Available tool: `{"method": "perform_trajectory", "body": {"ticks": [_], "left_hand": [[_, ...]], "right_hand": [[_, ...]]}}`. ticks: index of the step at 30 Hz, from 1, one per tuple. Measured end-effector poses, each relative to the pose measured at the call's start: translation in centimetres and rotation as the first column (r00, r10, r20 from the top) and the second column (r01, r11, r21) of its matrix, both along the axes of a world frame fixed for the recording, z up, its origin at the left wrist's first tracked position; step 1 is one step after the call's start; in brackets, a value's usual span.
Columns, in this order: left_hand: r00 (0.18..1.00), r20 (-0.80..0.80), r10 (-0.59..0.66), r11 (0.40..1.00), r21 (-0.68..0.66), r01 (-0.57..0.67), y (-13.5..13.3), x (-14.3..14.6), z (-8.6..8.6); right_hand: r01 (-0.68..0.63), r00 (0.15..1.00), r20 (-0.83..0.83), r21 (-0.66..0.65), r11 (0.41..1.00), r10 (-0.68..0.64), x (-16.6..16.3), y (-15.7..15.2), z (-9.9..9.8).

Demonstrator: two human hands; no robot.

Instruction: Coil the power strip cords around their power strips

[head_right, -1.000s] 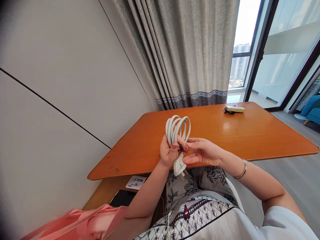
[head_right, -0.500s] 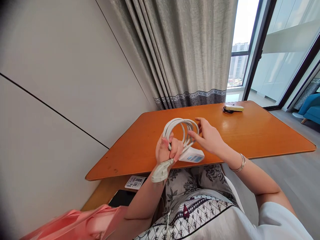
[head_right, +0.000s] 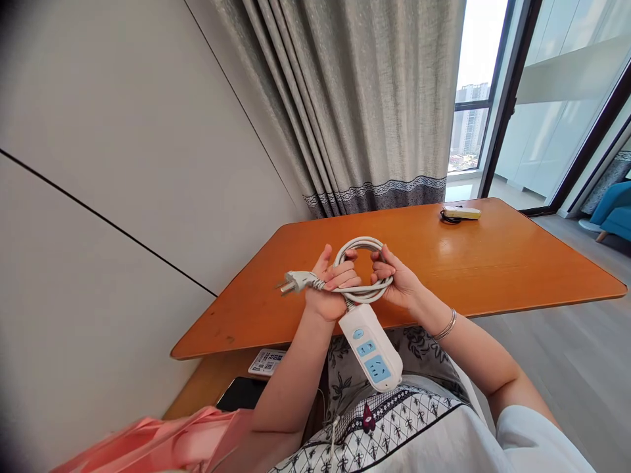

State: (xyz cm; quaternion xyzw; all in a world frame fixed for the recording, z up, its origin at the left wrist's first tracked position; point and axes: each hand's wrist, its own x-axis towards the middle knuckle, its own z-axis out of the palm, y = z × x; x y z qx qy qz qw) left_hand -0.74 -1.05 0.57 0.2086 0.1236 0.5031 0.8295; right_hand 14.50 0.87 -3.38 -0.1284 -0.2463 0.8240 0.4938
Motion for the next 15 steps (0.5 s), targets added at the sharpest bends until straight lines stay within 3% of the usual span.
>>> {"method": "perform_trajectory", "body": {"ticks": [6, 11, 15], "left_hand": [[0.999, 0.034, 0.009, 0.995, -0.101, -0.006, 0.7, 0.0, -0.5], [0.999, 0.008, -0.040, 0.989, -0.143, 0.041, 1.6, 0.3, -1.2], [0.998, -0.042, -0.053, 0.995, -0.092, 0.049, 2.0, 0.3, -2.5]], "right_hand": [[-0.006, 0.962, -0.273, -0.117, 0.993, -0.026, -0.7, 0.0, -1.1], [0.015, 0.943, -0.324, -0.190, 0.982, -0.077, -0.8, 0.1, -1.3], [0.014, 0.933, -0.349, -0.208, 0.978, -0.088, -0.3, 0.2, -1.2]]}}
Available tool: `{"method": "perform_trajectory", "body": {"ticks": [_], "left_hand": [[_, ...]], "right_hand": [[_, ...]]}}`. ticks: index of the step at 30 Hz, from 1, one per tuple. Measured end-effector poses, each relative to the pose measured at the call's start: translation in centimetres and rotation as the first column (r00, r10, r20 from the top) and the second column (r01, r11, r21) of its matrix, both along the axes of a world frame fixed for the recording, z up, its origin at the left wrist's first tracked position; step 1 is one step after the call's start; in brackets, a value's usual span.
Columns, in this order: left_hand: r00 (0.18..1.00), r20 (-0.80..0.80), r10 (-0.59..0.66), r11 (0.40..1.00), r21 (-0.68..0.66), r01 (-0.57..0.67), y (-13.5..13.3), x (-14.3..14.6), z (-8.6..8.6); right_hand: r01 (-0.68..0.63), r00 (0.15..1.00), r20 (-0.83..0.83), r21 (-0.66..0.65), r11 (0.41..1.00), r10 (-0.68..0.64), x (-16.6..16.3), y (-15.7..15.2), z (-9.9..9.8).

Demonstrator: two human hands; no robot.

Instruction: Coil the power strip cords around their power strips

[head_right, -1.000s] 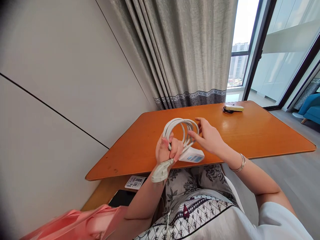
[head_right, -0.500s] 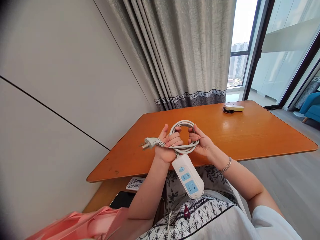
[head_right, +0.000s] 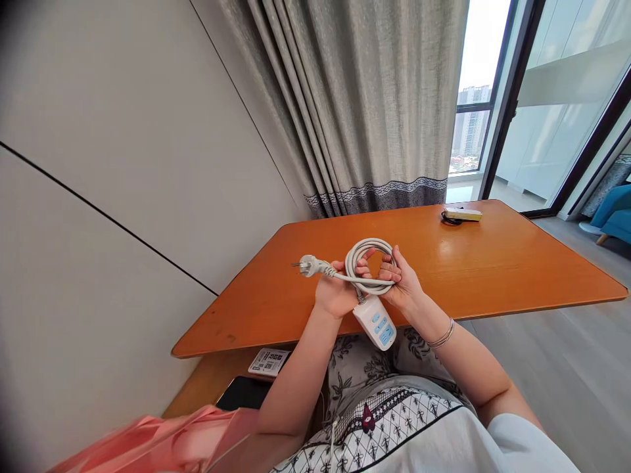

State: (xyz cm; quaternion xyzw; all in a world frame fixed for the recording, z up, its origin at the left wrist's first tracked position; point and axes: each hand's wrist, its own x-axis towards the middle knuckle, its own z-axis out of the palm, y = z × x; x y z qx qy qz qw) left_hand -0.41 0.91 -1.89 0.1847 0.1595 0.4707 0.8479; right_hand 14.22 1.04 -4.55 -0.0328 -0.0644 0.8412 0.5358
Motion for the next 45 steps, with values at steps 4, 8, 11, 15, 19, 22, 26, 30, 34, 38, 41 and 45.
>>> {"method": "perform_trajectory", "body": {"ticks": [4, 8, 11, 15, 19, 22, 26, 30, 34, 38, 41, 45], "left_hand": [[0.992, -0.127, -0.011, 0.964, 0.263, 0.045, -0.2, -0.2, -1.1], [0.985, -0.174, 0.017, 0.912, 0.406, 0.056, -0.5, -0.4, -1.4], [0.983, -0.164, 0.078, 0.944, 0.328, -0.021, -0.6, -0.3, -1.2], [0.980, -0.082, 0.179, 0.972, 0.171, -0.163, -0.7, 0.4, -0.5], [0.989, -0.051, 0.140, 0.987, 0.088, -0.135, -0.9, 1.1, 0.2], [0.984, -0.056, 0.168, 0.983, 0.090, -0.163, -1.1, 1.5, 0.5], [0.958, -0.041, 0.285, 0.946, 0.174, -0.274, -1.2, 1.8, 0.3], [0.929, -0.028, 0.368, 0.898, 0.268, -0.348, -1.5, 2.4, -0.3], [0.921, -0.032, 0.387, 0.866, 0.357, -0.351, -2.0, 3.5, -1.0], [0.931, -0.079, 0.356, 0.881, 0.360, -0.306, -2.1, 3.5, -1.0], [0.958, -0.176, 0.227, 0.944, 0.281, -0.172, -1.7, 2.7, -0.8], [0.966, -0.211, 0.150, 0.952, 0.296, -0.083, -1.3, 1.9, -0.8]], "right_hand": [[0.020, 0.999, -0.028, -0.039, 0.999, -0.021, 0.3, -0.1, 0.5], [0.115, 0.988, 0.099, 0.011, 0.993, -0.116, 0.2, -0.3, 0.8], [0.224, 0.932, 0.262, 0.131, 0.966, -0.252, 0.2, -0.5, 0.7], [0.245, 0.842, 0.409, 0.288, 0.926, -0.351, 0.2, -0.9, 0.4], [0.238, 0.801, 0.462, 0.337, 0.911, -0.380, -0.1, -1.1, 0.0], [0.286, 0.816, 0.437, 0.261, 0.922, -0.377, -0.5, -1.3, -0.1], [0.253, 0.913, 0.316, 0.061, 0.966, -0.259, -0.9, -1.8, 0.0], [0.271, 0.928, 0.270, -0.009, 0.963, -0.258, -0.9, -1.9, 0.4], [0.349, 0.903, 0.288, -0.058, 0.935, -0.319, -0.6, -1.6, 0.9], [0.385, 0.878, 0.314, -0.016, 0.923, -0.361, -0.7, -1.4, 1.0], [0.432, 0.828, 0.362, 0.077, 0.899, -0.429, -0.7, -1.2, 0.9], [0.415, 0.777, 0.434, 0.191, 0.890, -0.456, -0.2, -0.6, 0.5]]}}
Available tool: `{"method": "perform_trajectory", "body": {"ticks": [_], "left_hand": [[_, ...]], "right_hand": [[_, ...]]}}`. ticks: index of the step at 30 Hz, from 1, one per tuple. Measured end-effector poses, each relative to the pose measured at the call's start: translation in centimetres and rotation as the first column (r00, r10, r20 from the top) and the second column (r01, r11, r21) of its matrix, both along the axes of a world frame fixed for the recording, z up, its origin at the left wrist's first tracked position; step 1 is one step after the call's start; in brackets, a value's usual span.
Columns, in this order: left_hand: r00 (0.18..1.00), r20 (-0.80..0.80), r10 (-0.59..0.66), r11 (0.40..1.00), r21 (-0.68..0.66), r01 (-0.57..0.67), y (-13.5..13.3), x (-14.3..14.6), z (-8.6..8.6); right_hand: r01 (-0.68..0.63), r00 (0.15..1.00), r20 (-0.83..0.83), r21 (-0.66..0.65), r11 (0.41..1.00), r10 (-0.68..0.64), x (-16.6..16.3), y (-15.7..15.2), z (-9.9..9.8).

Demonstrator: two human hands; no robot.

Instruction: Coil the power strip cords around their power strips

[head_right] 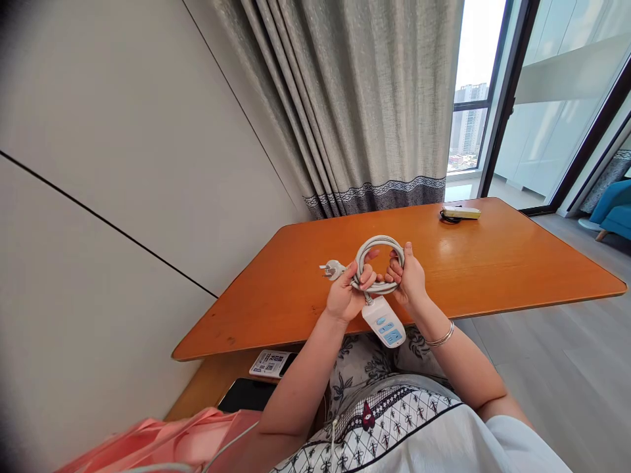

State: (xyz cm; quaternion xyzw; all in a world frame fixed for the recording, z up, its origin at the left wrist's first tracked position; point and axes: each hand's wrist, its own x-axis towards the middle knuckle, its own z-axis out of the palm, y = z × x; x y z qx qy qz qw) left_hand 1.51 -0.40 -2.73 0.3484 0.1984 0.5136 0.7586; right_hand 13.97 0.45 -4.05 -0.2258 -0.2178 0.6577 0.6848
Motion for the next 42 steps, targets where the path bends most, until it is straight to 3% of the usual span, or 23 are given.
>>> {"method": "perform_trajectory", "body": {"ticks": [7, 10, 12, 14, 16, 17, 20, 22, 25, 29, 32, 34, 36, 38, 40, 42], "left_hand": [[0.991, 0.102, 0.089, 0.994, -0.072, -0.082, -0.1, 0.5, 0.4], [0.967, 0.165, 0.192, 0.981, -0.046, -0.187, 0.0, 0.1, 1.1], [0.942, 0.191, 0.276, 0.960, 0.001, -0.281, 0.1, -0.3, 1.6], [0.921, 0.181, 0.345, 0.932, 0.052, -0.359, 0.4, -0.8, 1.8], [0.902, 0.140, 0.408, 0.899, 0.110, -0.424, 0.9, -1.2, 1.7], [0.890, 0.113, 0.441, 0.880, 0.143, -0.454, 1.2, -1.4, 1.5], [0.856, 0.011, 0.516, 0.834, 0.220, -0.506, 2.3, -2.1, 0.5], [0.864, -0.065, 0.500, 0.850, 0.227, -0.475, 2.9, -2.5, -0.1], [0.932, -0.160, 0.325, 0.938, 0.180, -0.296, 3.0, -2.9, -0.7], [0.990, -0.143, 0.004, 1.000, 0.025, 0.000, 2.2, -3.0, -0.7], [0.987, -0.100, -0.123, 0.991, -0.069, 0.116, 1.9, -2.9, -0.8], [0.985, -0.079, -0.156, 0.982, -0.116, 0.147, 2.1, -2.9, -1.0], [0.986, -0.069, -0.153, 0.976, -0.165, 0.140, 2.6, -2.9, -1.5], [0.989, -0.078, -0.128, 0.971, -0.215, 0.108, 3.2, -2.9, -2.1], [0.992, -0.109, -0.058, 0.970, -0.240, 0.031, 3.8, -2.9, -2.7], [0.988, -0.144, 0.048, 0.969, -0.235, -0.081, 4.4, -2.8, -3.4]], "right_hand": [[-0.049, 0.985, 0.167, 0.101, 0.994, 0.032, 0.5, -0.1, -2.3], [-0.211, 0.910, 0.390, 0.154, 0.965, 0.136, 1.3, -0.8, -4.2], [-0.389, 0.729, 0.654, 0.154, 0.908, 0.202, 2.2, -1.4, -5.4], [-0.531, 0.442, 0.879, 0.098, 0.842, 0.177, 3.1, -2.0, -6.1], [-0.550, 0.199, 0.978, 0.052, 0.834, 0.070, 3.8, -2.7, -5.9], [-0.519, 0.118, 0.993, 0.057, 0.853, 0.005, 4.1, -3.1, -5.6], [-0.403, 0.001, 0.979, 0.186, 0.896, -0.203, 5.0, -4.2, -3.3], [-0.360, -0.023, 0.942, 0.306, 0.882, -0.336, 5.8, -4.9, -1.3], [-0.298, 0.054, 0.882, 0.462, 0.835, -0.469, 6.9, -5.2, 1.4], [-0.127, 0.416, 0.770, 0.576, 0.808, -0.484, 7.2, -4.0, 3.4], [-0.066, 0.650, 0.682, 0.489, 0.870, -0.334, 6.6, -2.2, 3.3], [-0.172, 0.762, 0.637, 0.367, 0.914, -0.112, 6.2, -0.9, 2.8], [-0.351, 0.780, 0.608, 0.232, 0.907, 0.147, 5.9, 0.2, 2.0], [-0.478, 0.741, 0.592, 0.133, 0.868, 0.317, 5.6, 0.8, 1.1], [-0.489, 0.736, 0.582, 0.103, 0.866, 0.346, 5.4, 1.3, 0.4], [-0.419, 0.772, 0.569, 0.116, 0.901, 0.285, 5.1, 1.6, -0.2]]}}
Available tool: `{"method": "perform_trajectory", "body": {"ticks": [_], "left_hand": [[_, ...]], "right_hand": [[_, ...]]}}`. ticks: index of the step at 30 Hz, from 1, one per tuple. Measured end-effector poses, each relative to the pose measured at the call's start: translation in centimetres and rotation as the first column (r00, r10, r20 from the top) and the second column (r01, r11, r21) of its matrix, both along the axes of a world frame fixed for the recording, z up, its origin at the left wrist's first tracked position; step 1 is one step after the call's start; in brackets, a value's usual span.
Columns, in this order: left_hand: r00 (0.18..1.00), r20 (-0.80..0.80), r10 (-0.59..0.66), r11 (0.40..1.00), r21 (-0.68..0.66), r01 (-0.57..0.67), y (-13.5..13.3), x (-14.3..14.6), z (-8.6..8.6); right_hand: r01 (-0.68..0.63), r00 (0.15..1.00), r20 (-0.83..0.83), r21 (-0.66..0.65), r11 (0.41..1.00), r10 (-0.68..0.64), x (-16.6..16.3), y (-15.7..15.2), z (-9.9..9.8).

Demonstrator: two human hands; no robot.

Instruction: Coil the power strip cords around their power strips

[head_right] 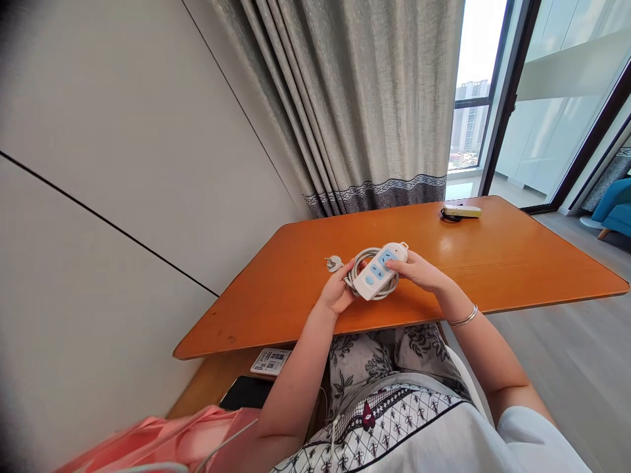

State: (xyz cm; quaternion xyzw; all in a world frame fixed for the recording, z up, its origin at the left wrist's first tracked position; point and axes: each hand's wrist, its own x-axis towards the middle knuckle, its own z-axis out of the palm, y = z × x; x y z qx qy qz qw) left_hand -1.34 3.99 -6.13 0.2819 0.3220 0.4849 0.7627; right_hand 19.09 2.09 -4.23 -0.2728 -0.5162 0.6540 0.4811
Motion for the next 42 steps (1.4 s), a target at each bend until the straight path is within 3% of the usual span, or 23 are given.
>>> {"method": "perform_trajectory", "body": {"ticks": [2, 6, 11, 14, 20, 23, 28, 36, 42], "left_hand": [[0.997, -0.027, 0.075, 0.997, 0.018, -0.075, 0.5, 0.2, -0.8], [0.993, -0.065, 0.100, 0.992, 0.086, -0.094, 1.1, 0.3, -1.8], [1.000, 0.030, -0.007, 0.996, 0.087, 0.005, 0.8, 0.5, -1.3], [0.993, 0.120, -0.018, 0.995, 0.101, 0.006, 0.0, 1.1, -1.2], [0.979, 0.183, 0.092, 0.972, 0.196, -0.128, -2.0, 3.8, -1.8], [0.971, 0.188, 0.145, 0.957, 0.221, -0.186, -2.5, 4.6, -2.0], [0.990, 0.058, 0.129, 0.939, 0.314, -0.140, -2.2, 4.1, -2.8], [0.986, -0.126, 0.112, 0.964, 0.254, -0.077, -1.7, 3.7, -3.1], [0.987, -0.138, 0.083, 0.985, 0.163, -0.060, -1.4, 3.8, -3.6]], "right_hand": [[0.069, 0.998, -0.002, -0.014, 0.998, -0.069, -0.3, 0.3, -0.5], [0.108, 0.993, -0.043, -0.107, 0.988, -0.113, -0.6, 0.6, -1.7], [0.209, 0.955, -0.170, -0.197, 0.958, -0.243, -1.1, 0.3, -2.7], [0.294, 0.895, -0.262, -0.258, 0.920, -0.360, -1.7, 0.1, -3.0], [0.418, 0.747, -0.388, -0.358, 0.835, -0.540, -3.0, -0.2, -3.3], [0.416, 0.735, -0.401, -0.370, 0.831, -0.547, -3.5, -0.7, -3.5], [0.415, 0.770, -0.358, -0.347, 0.841, -0.528, -3.3, -1.0, -4.0], [0.416, 0.861, -0.163, -0.318, 0.852, -0.481, -1.7, -0.8, -4.6], [0.426, 0.884, -0.078, -0.278, 0.861, -0.462, -0.5, -0.4, -5.8]]}}
